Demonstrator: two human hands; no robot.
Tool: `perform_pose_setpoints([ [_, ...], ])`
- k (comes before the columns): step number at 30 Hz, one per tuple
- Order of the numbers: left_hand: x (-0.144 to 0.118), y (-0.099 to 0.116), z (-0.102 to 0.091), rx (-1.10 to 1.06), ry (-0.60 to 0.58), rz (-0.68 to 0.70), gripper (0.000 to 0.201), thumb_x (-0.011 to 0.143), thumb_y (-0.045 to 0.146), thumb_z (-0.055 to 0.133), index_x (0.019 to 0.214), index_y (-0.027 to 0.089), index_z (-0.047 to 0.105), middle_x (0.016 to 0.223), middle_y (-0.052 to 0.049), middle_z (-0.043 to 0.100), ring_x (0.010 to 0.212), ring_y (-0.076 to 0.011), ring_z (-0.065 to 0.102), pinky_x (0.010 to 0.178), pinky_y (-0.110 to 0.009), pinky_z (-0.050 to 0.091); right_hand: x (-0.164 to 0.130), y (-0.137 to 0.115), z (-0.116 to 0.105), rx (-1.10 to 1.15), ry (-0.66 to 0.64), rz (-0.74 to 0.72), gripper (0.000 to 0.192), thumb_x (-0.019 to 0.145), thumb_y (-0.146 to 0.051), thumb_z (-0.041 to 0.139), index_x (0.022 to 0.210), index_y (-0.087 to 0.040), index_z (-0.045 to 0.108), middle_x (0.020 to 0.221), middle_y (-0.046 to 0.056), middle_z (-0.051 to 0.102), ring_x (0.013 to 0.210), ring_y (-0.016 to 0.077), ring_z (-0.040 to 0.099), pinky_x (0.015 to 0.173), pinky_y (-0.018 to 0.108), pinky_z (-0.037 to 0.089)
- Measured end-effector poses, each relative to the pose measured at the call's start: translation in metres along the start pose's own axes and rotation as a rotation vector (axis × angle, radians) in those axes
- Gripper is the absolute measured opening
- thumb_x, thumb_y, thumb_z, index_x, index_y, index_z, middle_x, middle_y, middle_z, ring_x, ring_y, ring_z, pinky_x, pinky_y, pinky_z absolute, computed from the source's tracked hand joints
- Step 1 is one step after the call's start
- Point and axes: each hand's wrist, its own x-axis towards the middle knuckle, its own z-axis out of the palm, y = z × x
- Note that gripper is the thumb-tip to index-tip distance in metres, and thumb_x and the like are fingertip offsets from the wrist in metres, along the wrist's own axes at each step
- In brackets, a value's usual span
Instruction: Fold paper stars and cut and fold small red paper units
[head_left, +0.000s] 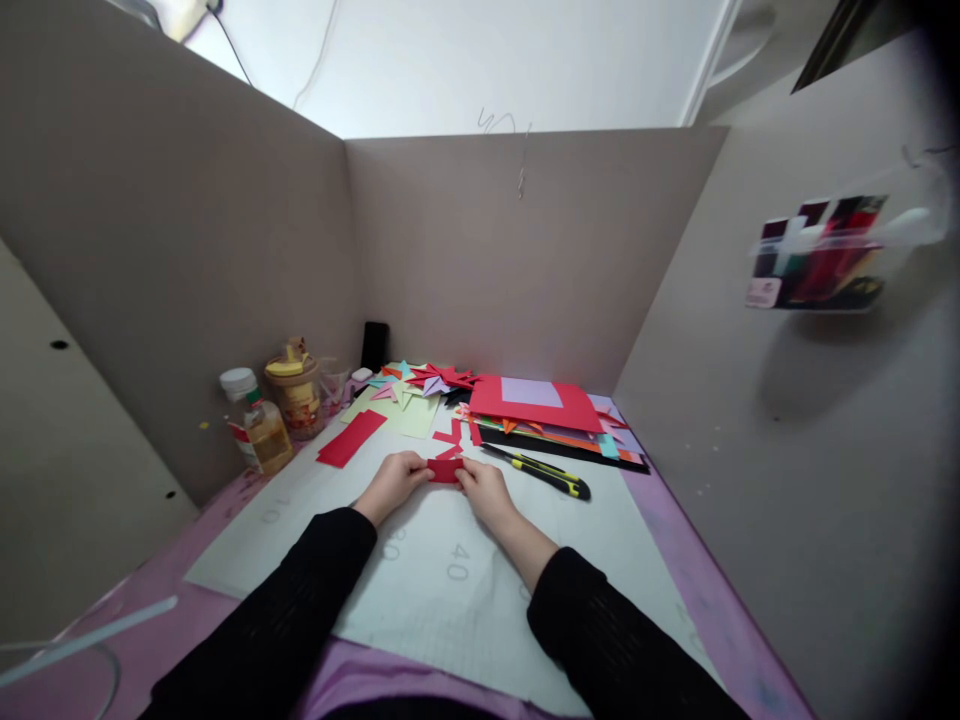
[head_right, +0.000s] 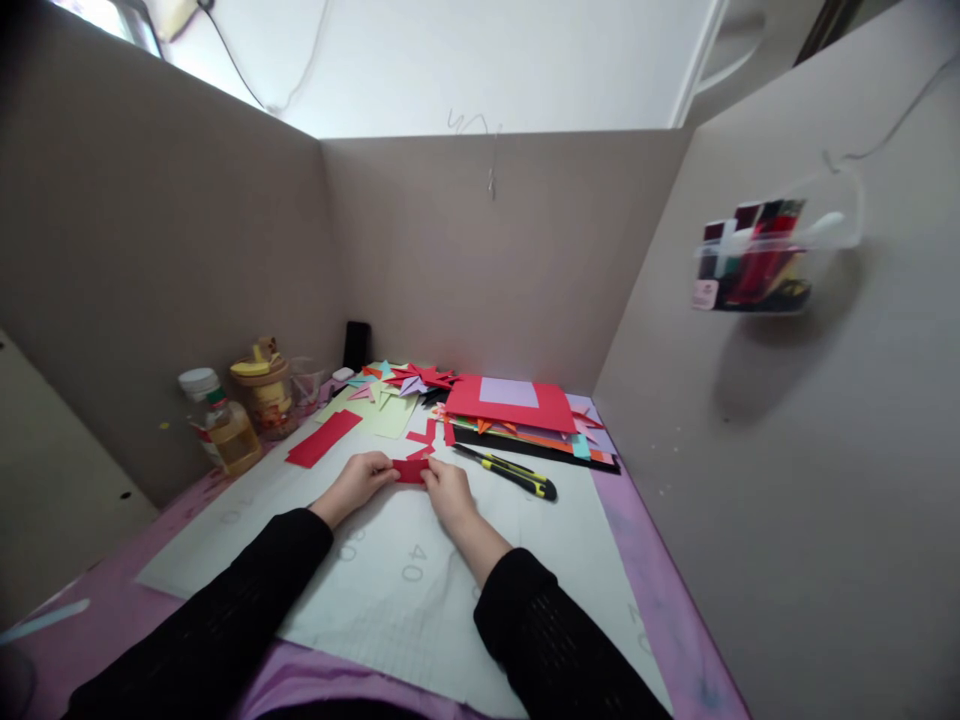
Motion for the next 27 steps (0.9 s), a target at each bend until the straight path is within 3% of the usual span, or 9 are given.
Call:
perform_pose_setpoints([
  [2, 0.000, 0.002, 0.000, 0.025, 0.000, 0.029, 0.025, 0.079, 0.030, 0.056, 0.060, 0.016, 0.063, 0.065, -0.001, 0.059, 0.062, -0.0133, 0.053, 0.062, -0.024, 0.038, 0.000, -0.001, 0.000, -0.017, 0.004, 0.000, 0.031, 0.079, -0.024, 0.048, 0.101, -0.018, 0.070, 0.070, 0.003, 0.070, 0.065, 0.0187, 0.061, 0.064, 0.028, 0.046],
  [4, -0.001, 0.004, -0.001, 0.054, 0.013, 0.031, 0.026, 0.080, 0.030, 0.055, 0.060, 0.016, 0.063, 0.065, -0.001, 0.059, 0.062, -0.0131, 0.052, 0.061, -0.024, 0.037, 0.000, -0.001, 0.001, -0.038, 0.015, -0.019, 0.030, 0.080, -0.024, 0.047, 0.099, -0.019, 0.070, 0.072, 0.003, 0.070, 0.066, 0.0186, 0.061, 0.064, 0.028, 0.046],
  [8, -0.002, 0.009, -0.001, 0.078, 0.041, -0.014, 0.028, 0.081, 0.034, 0.052, 0.062, 0.017, 0.061, 0.063, -0.001, 0.057, 0.061, -0.0135, 0.050, 0.059, -0.024, 0.036, -0.001, -0.002, 0.000, -0.135, 0.076, -0.047, 0.025, 0.080, -0.026, 0.047, 0.067, -0.019, 0.067, 0.059, 0.001, 0.063, 0.059, 0.0175, 0.056, 0.058, 0.026, 0.041],
  [11, -0.003, 0.011, -0.001, 0.068, 0.011, -0.019, 0.030, 0.080, 0.035, 0.053, 0.057, 0.017, 0.057, 0.060, 0.000, 0.055, 0.059, -0.0133, 0.048, 0.058, -0.024, 0.035, -0.001, -0.003, 0.000, -0.184, 0.100, -0.040, 0.024, 0.078, -0.026, 0.050, 0.058, -0.020, 0.062, 0.055, 0.000, 0.060, 0.056, 0.0169, 0.053, 0.057, 0.026, 0.040],
  [14, -0.002, 0.009, -0.007, -0.009, 0.042, -0.052, 0.028, 0.079, 0.036, 0.052, 0.059, 0.017, 0.056, 0.062, 0.001, 0.056, 0.061, -0.0136, 0.050, 0.059, -0.024, 0.036, -0.003, -0.004, -0.001, -0.128, 0.081, -0.035, 0.021, 0.078, -0.024, 0.050, 0.068, -0.020, 0.068, 0.068, 0.001, 0.068, 0.066, 0.0181, 0.059, 0.065, 0.027, 0.044],
  [18, 0.013, -0.004, -0.026, -0.035, 0.186, -0.267, 0.025, 0.079, 0.037, 0.050, 0.067, 0.016, 0.055, 0.060, 0.001, 0.056, 0.059, -0.0140, 0.053, 0.054, -0.023, 0.036, -0.004, -0.003, 0.001, -0.060, 0.082, 0.003, 0.024, 0.078, -0.021, 0.050, 0.089, -0.021, 0.071, 0.087, 0.003, 0.073, 0.080, 0.0196, 0.065, 0.076, 0.030, 0.047],
  [22, 0.047, -0.023, -0.044, 0.055, 0.128, -0.457, 0.027, 0.075, 0.030, 0.055, 0.096, 0.013, 0.057, 0.072, -0.004, 0.065, 0.061, -0.0165, 0.060, 0.053, -0.024, 0.040, -0.005, -0.002, 0.002, -0.104, 0.059, -0.010, 0.024, 0.078, -0.020, 0.051, 0.090, -0.021, 0.071, 0.087, 0.004, 0.072, 0.080, 0.0203, 0.065, 0.077, 0.032, 0.048],
  [27, 0.075, -0.043, -0.049, 0.257, 0.102, -0.488, 0.035, 0.061, 0.021, 0.068, 0.094, 0.012, 0.059, 0.087, -0.014, 0.068, 0.081, -0.0270, 0.064, 0.063, -0.028, 0.042, -0.007, -0.004, 0.001, -0.131, 0.021, -0.057, 0.021, 0.078, -0.018, 0.054, 0.089, -0.020, 0.071, 0.092, 0.006, 0.071, 0.087, 0.0208, 0.064, 0.082, 0.032, 0.047],
])
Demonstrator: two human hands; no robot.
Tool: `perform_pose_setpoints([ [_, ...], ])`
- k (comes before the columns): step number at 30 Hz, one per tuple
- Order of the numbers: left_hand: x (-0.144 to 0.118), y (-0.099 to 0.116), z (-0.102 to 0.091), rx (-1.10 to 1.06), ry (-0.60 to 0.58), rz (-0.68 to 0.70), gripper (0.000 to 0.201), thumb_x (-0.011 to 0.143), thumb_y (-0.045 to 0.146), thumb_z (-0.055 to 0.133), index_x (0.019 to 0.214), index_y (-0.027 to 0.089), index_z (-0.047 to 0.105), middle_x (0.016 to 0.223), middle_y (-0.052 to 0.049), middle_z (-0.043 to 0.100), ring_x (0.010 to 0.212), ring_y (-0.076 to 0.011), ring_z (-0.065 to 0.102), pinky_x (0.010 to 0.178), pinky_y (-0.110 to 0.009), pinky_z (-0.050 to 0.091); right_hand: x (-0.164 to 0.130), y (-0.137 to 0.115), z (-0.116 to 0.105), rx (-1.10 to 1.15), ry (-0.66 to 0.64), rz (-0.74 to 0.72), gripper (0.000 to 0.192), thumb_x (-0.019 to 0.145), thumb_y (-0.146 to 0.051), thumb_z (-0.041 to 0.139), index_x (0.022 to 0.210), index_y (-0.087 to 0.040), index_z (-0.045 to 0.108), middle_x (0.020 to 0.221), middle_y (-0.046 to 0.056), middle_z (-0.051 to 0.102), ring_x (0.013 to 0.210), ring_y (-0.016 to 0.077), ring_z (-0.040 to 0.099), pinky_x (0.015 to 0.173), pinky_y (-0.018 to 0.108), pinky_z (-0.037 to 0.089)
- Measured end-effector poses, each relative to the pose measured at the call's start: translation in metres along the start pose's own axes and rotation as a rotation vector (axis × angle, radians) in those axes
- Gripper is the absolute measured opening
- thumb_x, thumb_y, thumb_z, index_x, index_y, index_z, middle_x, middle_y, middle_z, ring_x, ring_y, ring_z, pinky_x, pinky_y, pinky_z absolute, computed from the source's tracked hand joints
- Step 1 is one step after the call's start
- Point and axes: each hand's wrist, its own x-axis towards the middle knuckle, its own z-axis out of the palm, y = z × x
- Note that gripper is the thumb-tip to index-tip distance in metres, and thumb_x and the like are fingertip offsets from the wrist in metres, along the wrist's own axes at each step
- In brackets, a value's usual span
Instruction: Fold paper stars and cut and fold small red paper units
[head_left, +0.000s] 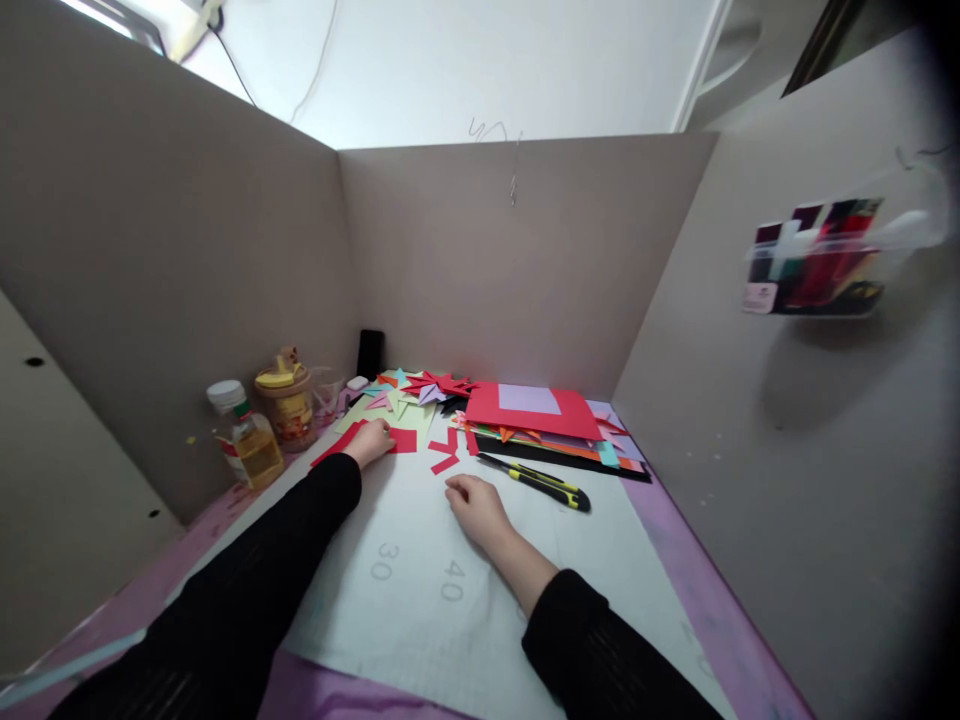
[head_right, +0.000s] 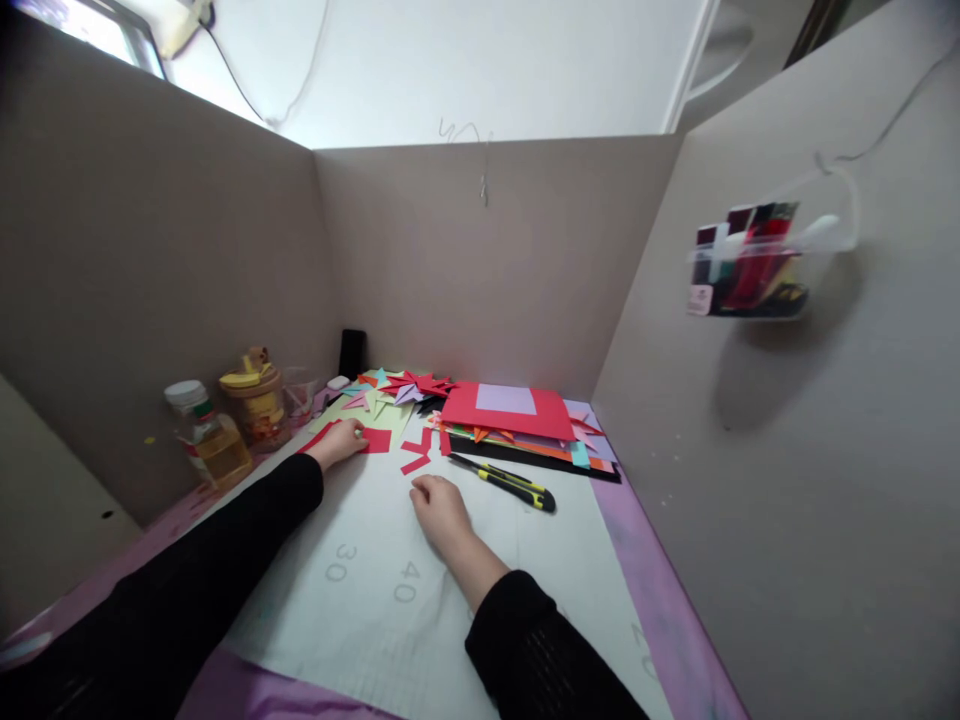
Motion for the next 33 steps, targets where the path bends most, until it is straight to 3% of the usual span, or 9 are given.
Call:
perform_pose_setpoints([
  [4, -0.007, -0.010, -0.007, 0.133, 0.092, 0.071, 0.048, 0.069, 0.026, 0.064, 0.113, 0.012, 0.049, 0.107, -0.018, 0.063, 0.101, -0.0298, 0.059, 0.076, -0.030, 0.042, -0.002, -0.002, 0.001, -0.081, -0.045, -0.070, 0.017, 0.078, -0.018, 0.056, 0.086, -0.021, 0.072, 0.088, 0.006, 0.071, 0.088, 0.0221, 0.061, 0.084, 0.033, 0.044],
  [8, -0.023, -0.034, -0.027, 0.276, 0.192, 0.030, 0.034, 0.078, 0.032, 0.056, 0.104, 0.010, 0.052, 0.110, -0.025, 0.059, 0.105, -0.0379, 0.055, 0.080, -0.039, 0.041, -0.002, -0.004, 0.003, -0.114, -0.065, -0.105, 0.017, 0.079, -0.017, 0.057, 0.085, -0.022, 0.071, 0.090, 0.005, 0.071, 0.091, 0.0222, 0.059, 0.085, 0.033, 0.043],
  [12, -0.025, -0.060, -0.043, 0.427, 0.082, -0.091, 0.040, 0.070, 0.046, 0.063, 0.092, 0.014, 0.053, 0.107, -0.024, 0.061, 0.102, -0.0414, 0.057, 0.078, -0.041, 0.043, -0.003, -0.008, 0.001, -0.120, -0.077, -0.134, 0.016, 0.079, -0.017, 0.056, 0.084, -0.022, 0.071, 0.091, 0.005, 0.070, 0.091, 0.0218, 0.057, 0.085, 0.031, 0.041],
  [16, -0.020, -0.071, -0.049, 0.315, 0.079, -0.130, 0.049, 0.059, 0.041, 0.075, 0.093, 0.016, 0.051, 0.100, -0.020, 0.063, 0.095, -0.0382, 0.061, 0.072, -0.038, 0.044, -0.004, -0.009, -0.001, -0.134, -0.104, -0.175, 0.016, 0.080, -0.015, 0.056, 0.080, -0.021, 0.070, 0.088, 0.004, 0.070, 0.088, 0.0195, 0.058, 0.086, 0.031, 0.039],
  [21, -0.022, -0.074, -0.055, 0.153, 0.066, -0.150, 0.026, 0.059, 0.030, 0.074, 0.067, 0.015, 0.054, 0.070, -0.013, 0.064, 0.080, -0.0363, 0.063, 0.066, -0.037, 0.045, -0.004, -0.007, -0.001, -0.142, -0.129, -0.188, 0.015, 0.080, -0.016, 0.056, 0.079, -0.020, 0.070, 0.088, 0.004, 0.070, 0.088, 0.0191, 0.058, 0.087, 0.032, 0.039],
  [26, -0.052, -0.043, -0.037, -0.135, 0.137, -0.080, 0.026, 0.084, 0.041, 0.045, 0.089, 0.016, 0.055, 0.085, -0.007, 0.067, 0.081, -0.0230, 0.066, 0.064, -0.029, 0.049, -0.003, -0.004, 0.002, -0.013, -0.075, -0.130, 0.016, 0.080, -0.021, 0.057, 0.087, -0.021, 0.071, 0.092, 0.006, 0.070, 0.091, 0.0209, 0.059, 0.086, 0.033, 0.042],
  [29, -0.081, -0.005, -0.008, -0.795, -0.062, -0.004, 0.037, 0.075, 0.047, 0.058, 0.094, 0.016, 0.052, 0.086, -0.008, 0.069, 0.077, -0.0220, 0.066, 0.066, -0.031, 0.052, -0.002, -0.005, 0.000, 0.231, -0.011, -0.066, 0.026, 0.083, -0.032, 0.054, 0.102, -0.020, 0.066, 0.097, 0.007, 0.069, 0.083, 0.0189, 0.061, 0.075, 0.030, 0.047],
  [31, -0.098, 0.020, 0.013, -1.015, -0.209, 0.005, 0.045, 0.065, 0.047, 0.070, 0.093, 0.016, 0.053, 0.082, -0.007, 0.070, 0.073, -0.0217, 0.067, 0.066, -0.032, 0.052, 0.000, -0.006, -0.003, 0.378, 0.022, -0.053, 0.031, 0.082, -0.038, 0.055, 0.105, -0.018, 0.064, 0.094, 0.007, 0.069, 0.078, 0.0177, 0.060, 0.068, 0.028, 0.047],
  [33, -0.111, 0.036, 0.030, -1.122, -0.227, 0.042, 0.046, 0.063, 0.046, 0.074, 0.090, 0.015, 0.054, 0.078, -0.007, 0.069, 0.070, -0.0203, 0.066, 0.063, -0.030, 0.051, 0.001, -0.006, -0.006, 0.444, 0.056, -0.037, 0.026, 0.078, -0.038, 0.059, 0.092, -0.017, 0.064, 0.082, 0.005, 0.067, 0.072, 0.0166, 0.058, 0.064, 0.026, 0.045],
])
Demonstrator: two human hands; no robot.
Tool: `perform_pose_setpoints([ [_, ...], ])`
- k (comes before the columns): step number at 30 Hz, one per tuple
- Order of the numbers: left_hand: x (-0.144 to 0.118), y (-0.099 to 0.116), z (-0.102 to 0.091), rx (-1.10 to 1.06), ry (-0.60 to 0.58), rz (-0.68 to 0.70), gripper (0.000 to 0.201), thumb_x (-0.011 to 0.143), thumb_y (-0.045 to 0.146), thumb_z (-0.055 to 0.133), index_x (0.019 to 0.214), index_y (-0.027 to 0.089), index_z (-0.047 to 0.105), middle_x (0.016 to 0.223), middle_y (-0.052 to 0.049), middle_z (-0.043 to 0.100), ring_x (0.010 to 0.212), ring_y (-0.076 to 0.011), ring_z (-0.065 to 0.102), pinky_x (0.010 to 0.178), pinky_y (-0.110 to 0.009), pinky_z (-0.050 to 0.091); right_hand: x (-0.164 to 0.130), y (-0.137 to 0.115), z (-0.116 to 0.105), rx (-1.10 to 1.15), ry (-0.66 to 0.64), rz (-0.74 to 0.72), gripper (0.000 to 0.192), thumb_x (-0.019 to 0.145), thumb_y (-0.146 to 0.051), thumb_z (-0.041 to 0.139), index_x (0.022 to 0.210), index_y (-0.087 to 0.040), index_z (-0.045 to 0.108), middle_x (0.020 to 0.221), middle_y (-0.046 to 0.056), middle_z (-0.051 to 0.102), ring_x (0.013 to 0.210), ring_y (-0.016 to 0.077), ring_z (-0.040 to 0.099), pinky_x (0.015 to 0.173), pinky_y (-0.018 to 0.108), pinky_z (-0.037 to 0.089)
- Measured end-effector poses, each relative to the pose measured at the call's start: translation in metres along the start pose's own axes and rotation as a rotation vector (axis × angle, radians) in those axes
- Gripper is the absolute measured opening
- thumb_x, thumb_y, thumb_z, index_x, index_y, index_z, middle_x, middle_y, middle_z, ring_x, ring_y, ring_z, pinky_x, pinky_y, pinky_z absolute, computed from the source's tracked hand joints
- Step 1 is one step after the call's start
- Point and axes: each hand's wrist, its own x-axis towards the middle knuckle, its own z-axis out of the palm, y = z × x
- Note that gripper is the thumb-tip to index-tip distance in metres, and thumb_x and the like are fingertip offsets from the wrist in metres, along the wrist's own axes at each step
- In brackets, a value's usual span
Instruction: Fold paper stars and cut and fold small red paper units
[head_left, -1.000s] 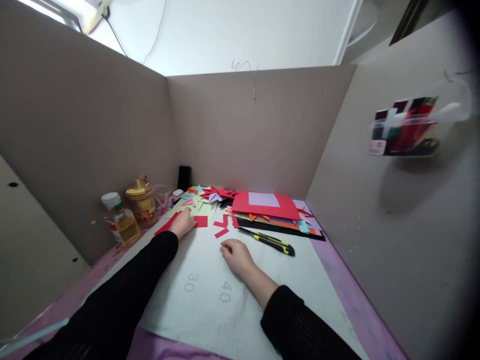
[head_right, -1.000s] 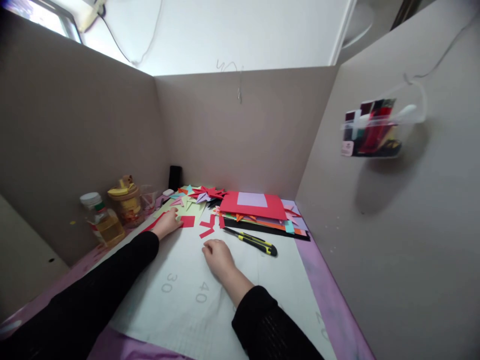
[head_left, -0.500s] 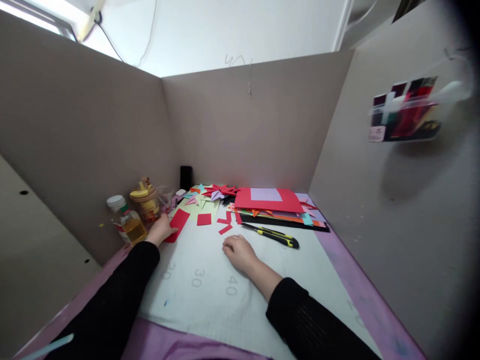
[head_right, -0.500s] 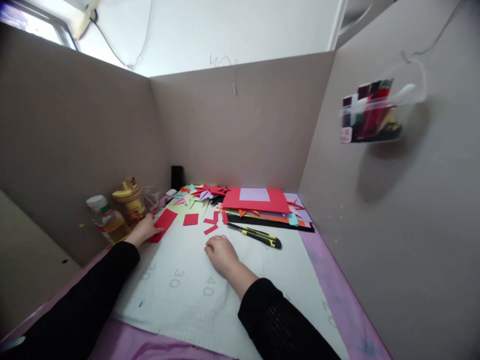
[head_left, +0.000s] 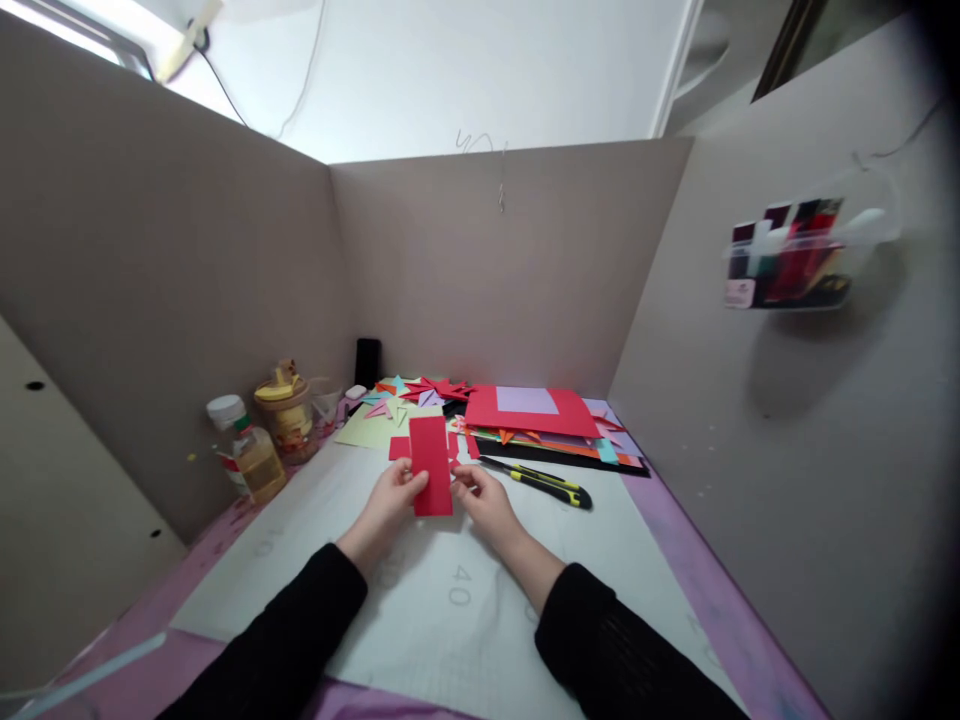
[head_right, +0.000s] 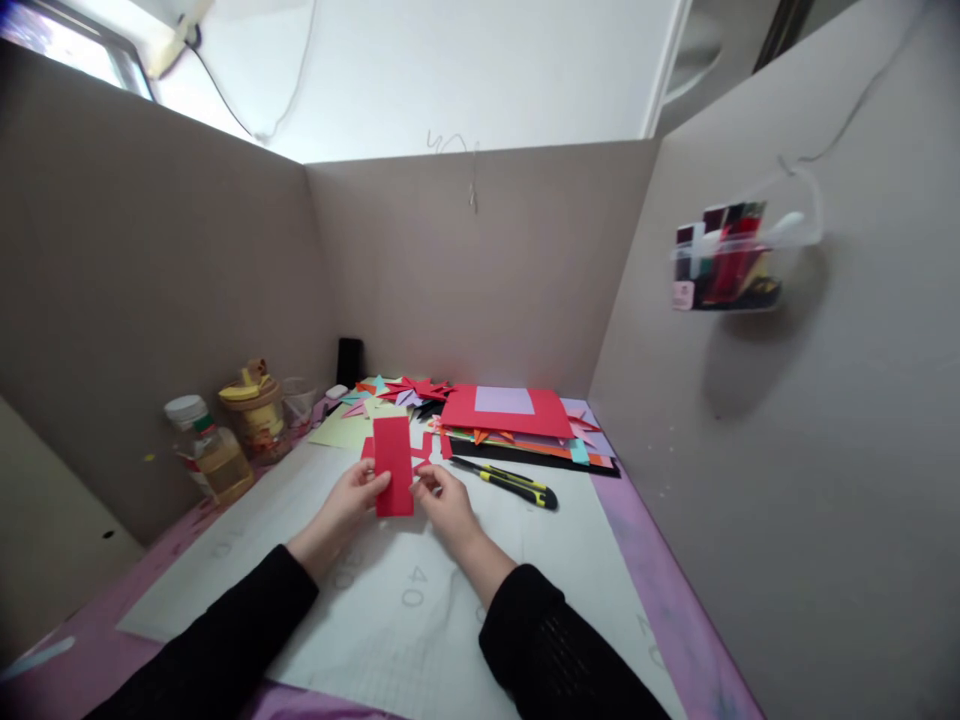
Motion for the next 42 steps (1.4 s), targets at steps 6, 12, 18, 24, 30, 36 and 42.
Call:
perform_pose_setpoints([
  [6, -0.008, -0.008, 0.007, 0.087, -0.017, 0.103, 0.034, 0.074, 0.046, 0.066, 0.076, 0.013, 0.062, 0.072, -0.005, 0.068, 0.065, -0.0155, 0.060, 0.062, -0.025, 0.046, 0.005, 0.006, 0.000, 0.061, 0.080, 0.066, 0.020, 0.074, -0.034, 0.059, 0.064, -0.019, 0.052, 0.060, -0.003, 0.051, 0.058, 0.0127, 0.046, 0.057, 0.024, 0.038],
  [12, -0.007, 0.002, -0.004, 0.247, 0.016, 0.122, 0.032, 0.077, 0.042, 0.063, 0.087, 0.013, 0.072, 0.080, -0.007, 0.072, 0.071, -0.0187, 0.063, 0.064, -0.026, 0.046, 0.005, 0.006, -0.001, 0.111, 0.079, 0.048, 0.020, 0.077, -0.036, 0.057, 0.068, -0.019, 0.053, 0.064, -0.002, 0.052, 0.061, 0.0132, 0.047, 0.059, 0.024, 0.038],
  [18, -0.009, 0.004, -0.004, 0.411, 0.111, 0.288, 0.028, 0.077, 0.038, 0.064, 0.090, 0.016, 0.075, 0.090, -0.008, 0.074, 0.083, -0.0236, 0.065, 0.077, -0.031, 0.048, 0.001, -0.005, 0.000, 0.060, 0.089, 0.013, 0.017, 0.079, -0.035, 0.056, 0.079, -0.018, 0.059, 0.072, 0.001, 0.060, 0.066, 0.0157, 0.053, 0.063, 0.026, 0.042],
  [24, -0.011, 0.003, -0.004, 0.438, 0.063, 0.298, 0.031, 0.080, 0.037, 0.060, 0.095, 0.015, 0.075, 0.093, -0.009, 0.074, 0.082, -0.0233, 0.065, 0.076, -0.032, 0.049, 0.001, -0.003, 0.001, -0.068, 0.103, -0.089, 0.022, 0.084, -0.029, 0.053, 0.097, -0.016, 0.065, 0.097, 0.009, 0.063, 0.089, 0.0206, 0.059, 0.078, 0.031, 0.046],
  [30, -0.014, 0.004, -0.004, 0.505, 0.099, 0.380, 0.030, 0.083, 0.036, 0.056, 0.096, 0.015, 0.074, 0.094, -0.009, 0.073, 0.083, -0.0220, 0.064, 0.077, -0.030, 0.048, -0.001, -0.006, 0.001, -0.141, 0.084, -0.180, 0.021, 0.088, -0.027, 0.049, 0.090, -0.017, 0.066, 0.088, 0.007, 0.062, 0.083, 0.0188, 0.058, 0.076, 0.030, 0.045],
  [36, -0.012, 0.000, -0.004, 0.561, 0.096, 0.355, 0.028, 0.083, 0.033, 0.054, 0.088, 0.015, 0.074, 0.081, -0.007, 0.072, 0.076, -0.0207, 0.063, 0.070, -0.028, 0.047, -0.001, -0.004, 0.002, -0.159, 0.084, -0.167, 0.020, 0.088, -0.026, 0.048, 0.084, -0.018, 0.066, 0.080, 0.005, 0.059, 0.077, 0.0176, 0.056, 0.071, 0.029, 0.044],
  [42, -0.013, -0.004, -0.002, 0.666, 0.047, 0.395, 0.031, 0.086, 0.035, 0.049, 0.074, 0.014, 0.069, 0.069, -0.003, 0.067, 0.064, -0.0161, 0.056, 0.062, -0.024, 0.042, 0.000, -0.004, 0.002, -0.169, 0.067, -0.175, 0.020, 0.088, -0.025, 0.047, 0.079, -0.019, 0.064, 0.077, 0.003, 0.058, 0.074, 0.0171, 0.054, 0.069, 0.028, 0.042],
])
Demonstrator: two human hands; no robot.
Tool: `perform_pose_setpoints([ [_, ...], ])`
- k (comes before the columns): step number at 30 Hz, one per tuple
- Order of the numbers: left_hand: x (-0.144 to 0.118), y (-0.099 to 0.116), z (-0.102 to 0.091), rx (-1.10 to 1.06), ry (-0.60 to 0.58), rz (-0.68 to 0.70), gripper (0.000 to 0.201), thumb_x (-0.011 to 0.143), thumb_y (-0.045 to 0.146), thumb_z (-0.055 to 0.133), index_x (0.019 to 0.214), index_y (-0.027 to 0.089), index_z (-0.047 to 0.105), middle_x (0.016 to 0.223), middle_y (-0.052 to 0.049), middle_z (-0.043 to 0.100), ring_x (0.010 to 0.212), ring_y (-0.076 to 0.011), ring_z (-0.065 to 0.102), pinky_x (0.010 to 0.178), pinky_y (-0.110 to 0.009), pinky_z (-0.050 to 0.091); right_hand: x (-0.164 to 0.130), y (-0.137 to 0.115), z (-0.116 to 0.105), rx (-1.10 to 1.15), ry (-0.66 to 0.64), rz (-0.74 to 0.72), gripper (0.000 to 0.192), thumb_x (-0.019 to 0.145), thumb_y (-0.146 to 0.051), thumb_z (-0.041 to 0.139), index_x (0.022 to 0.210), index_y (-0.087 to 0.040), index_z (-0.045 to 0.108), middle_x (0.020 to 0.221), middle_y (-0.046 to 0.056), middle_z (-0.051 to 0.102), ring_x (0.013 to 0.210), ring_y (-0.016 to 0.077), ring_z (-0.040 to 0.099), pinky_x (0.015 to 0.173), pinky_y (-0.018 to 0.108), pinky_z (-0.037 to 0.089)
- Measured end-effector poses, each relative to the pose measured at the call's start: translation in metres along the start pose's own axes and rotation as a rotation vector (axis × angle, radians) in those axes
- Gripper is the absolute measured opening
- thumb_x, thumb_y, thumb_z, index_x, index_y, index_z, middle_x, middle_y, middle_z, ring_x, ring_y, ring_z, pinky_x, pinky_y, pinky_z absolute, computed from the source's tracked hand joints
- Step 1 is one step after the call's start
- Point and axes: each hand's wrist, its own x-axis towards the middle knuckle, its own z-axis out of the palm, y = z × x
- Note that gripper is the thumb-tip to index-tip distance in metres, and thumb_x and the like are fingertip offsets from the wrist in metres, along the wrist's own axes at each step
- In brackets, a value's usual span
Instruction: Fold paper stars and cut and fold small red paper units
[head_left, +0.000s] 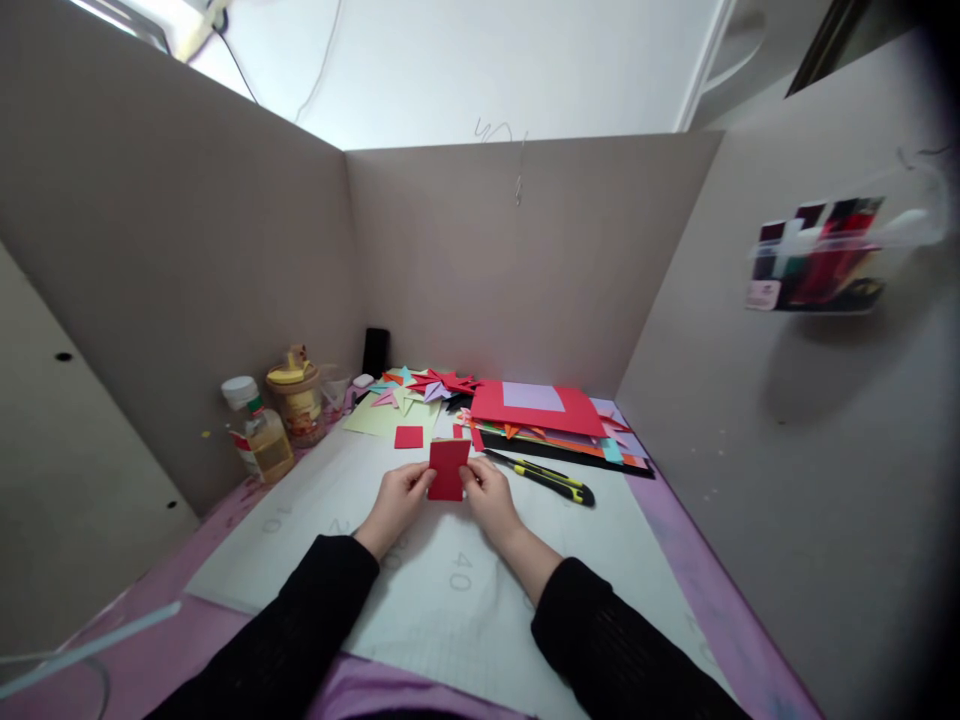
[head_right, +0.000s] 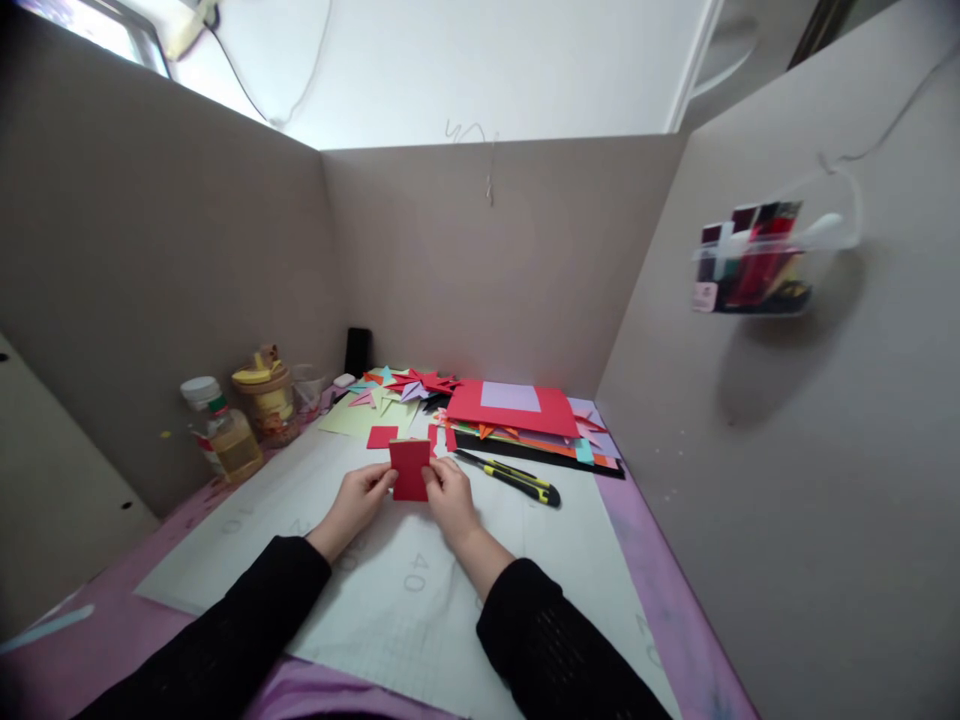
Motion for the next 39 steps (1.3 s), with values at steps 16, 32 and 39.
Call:
perform_pose_setpoints([
  [16, -0.001, -0.004, 0.006, 0.043, 0.009, -0.018, 0.029, 0.086, 0.034, 0.047, 0.069, 0.017, 0.062, 0.061, -0.001, 0.061, 0.058, -0.0157, 0.052, 0.057, -0.025, 0.038, -0.001, 0.005, 0.005, -0.060, -0.042, -0.001, 0.022, 0.086, -0.021, 0.045, 0.092, -0.019, 0.066, 0.092, 0.007, 0.067, 0.085, 0.0200, 0.058, 0.079, 0.032, 0.045],
  [32, 0.002, 0.003, 0.006, -0.354, -0.136, -0.201, 0.035, 0.083, 0.043, 0.053, 0.078, 0.012, 0.068, 0.074, -0.005, 0.070, 0.067, -0.0196, 0.060, 0.064, -0.028, 0.047, -0.002, 0.004, 0.007, 0.060, -0.064, 0.237, 0.024, 0.080, -0.032, 0.050, 0.060, -0.019, 0.054, 0.057, -0.002, 0.053, 0.056, 0.0137, 0.045, 0.054, 0.024, 0.035],
  [39, 0.001, 0.014, -0.007, -0.862, -0.281, -0.293, 0.035, 0.078, 0.042, 0.065, 0.099, 0.013, 0.067, 0.098, -0.012, 0.070, 0.088, -0.0242, 0.065, 0.083, -0.035, 0.047, -0.002, 0.003, 0.006, 0.508, -0.242, 0.491, 0.033, 0.067, -0.045, 0.064, 0.056, -0.018, 0.049, 0.046, -0.006, 0.042, 0.042, 0.0076, 0.030, 0.044, 0.022, 0.022],
])
